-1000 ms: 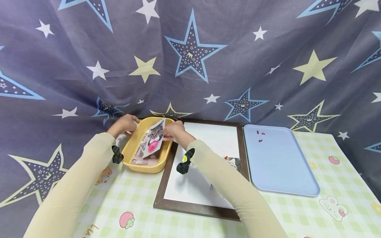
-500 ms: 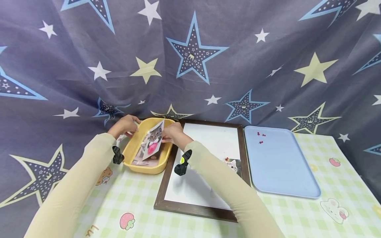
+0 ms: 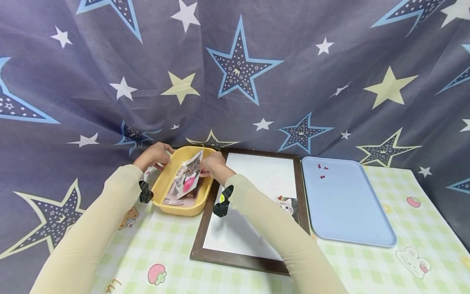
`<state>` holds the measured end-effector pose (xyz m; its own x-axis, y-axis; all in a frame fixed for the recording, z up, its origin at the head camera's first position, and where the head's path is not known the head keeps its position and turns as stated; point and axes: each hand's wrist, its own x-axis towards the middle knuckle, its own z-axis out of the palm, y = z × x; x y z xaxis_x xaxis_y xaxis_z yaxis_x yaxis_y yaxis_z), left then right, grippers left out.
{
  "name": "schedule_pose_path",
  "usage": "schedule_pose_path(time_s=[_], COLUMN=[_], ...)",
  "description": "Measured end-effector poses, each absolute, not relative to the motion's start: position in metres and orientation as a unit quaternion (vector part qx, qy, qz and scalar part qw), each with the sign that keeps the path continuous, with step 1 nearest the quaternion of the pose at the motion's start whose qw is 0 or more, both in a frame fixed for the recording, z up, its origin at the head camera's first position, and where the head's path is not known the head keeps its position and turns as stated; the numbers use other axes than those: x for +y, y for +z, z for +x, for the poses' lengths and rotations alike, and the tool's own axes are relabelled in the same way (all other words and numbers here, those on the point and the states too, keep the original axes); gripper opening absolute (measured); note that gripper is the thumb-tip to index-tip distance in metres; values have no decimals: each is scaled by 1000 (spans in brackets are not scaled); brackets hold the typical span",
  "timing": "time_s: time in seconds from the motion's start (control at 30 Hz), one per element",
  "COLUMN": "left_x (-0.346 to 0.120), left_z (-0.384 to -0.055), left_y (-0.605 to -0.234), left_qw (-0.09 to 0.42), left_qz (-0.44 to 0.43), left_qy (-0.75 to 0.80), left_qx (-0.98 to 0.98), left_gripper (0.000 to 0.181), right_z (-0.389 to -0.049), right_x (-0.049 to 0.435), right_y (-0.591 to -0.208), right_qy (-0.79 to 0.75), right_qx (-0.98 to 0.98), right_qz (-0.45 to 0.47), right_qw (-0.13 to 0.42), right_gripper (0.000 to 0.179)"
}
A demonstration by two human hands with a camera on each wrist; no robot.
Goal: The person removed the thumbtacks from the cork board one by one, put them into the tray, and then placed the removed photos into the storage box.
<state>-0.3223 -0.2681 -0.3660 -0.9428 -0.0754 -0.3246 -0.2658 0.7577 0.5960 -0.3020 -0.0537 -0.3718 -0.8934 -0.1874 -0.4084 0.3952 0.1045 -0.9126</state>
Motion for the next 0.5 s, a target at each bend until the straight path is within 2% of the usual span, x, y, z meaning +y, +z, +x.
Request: schedule_pose_path(time_s=[0.1,0.23,0.37,0.5], left_x=[-268,-268,-267,-266], left_z=[-322,-321,-321,-320], left_y=[-365,-364,-364,-364], left_qw=[141,143,146,147], left_qz=[-91,-92,-97,-103], left_qy=[337,341,343,344], left_qx=[926,924,923,922], left_gripper=[49,48,48,47], right_z=[-302,-301,-299,-299], right_x=[-55,-56,-56,-59], right_y=[-373,-374,-374,-374], right_qy=[-660,-652,-643,-632], right_qx=[717,726,737,749], right_qz=[71,63,60,64], right_qw=[213,207,201,189], right_gripper=[21,19,47,49])
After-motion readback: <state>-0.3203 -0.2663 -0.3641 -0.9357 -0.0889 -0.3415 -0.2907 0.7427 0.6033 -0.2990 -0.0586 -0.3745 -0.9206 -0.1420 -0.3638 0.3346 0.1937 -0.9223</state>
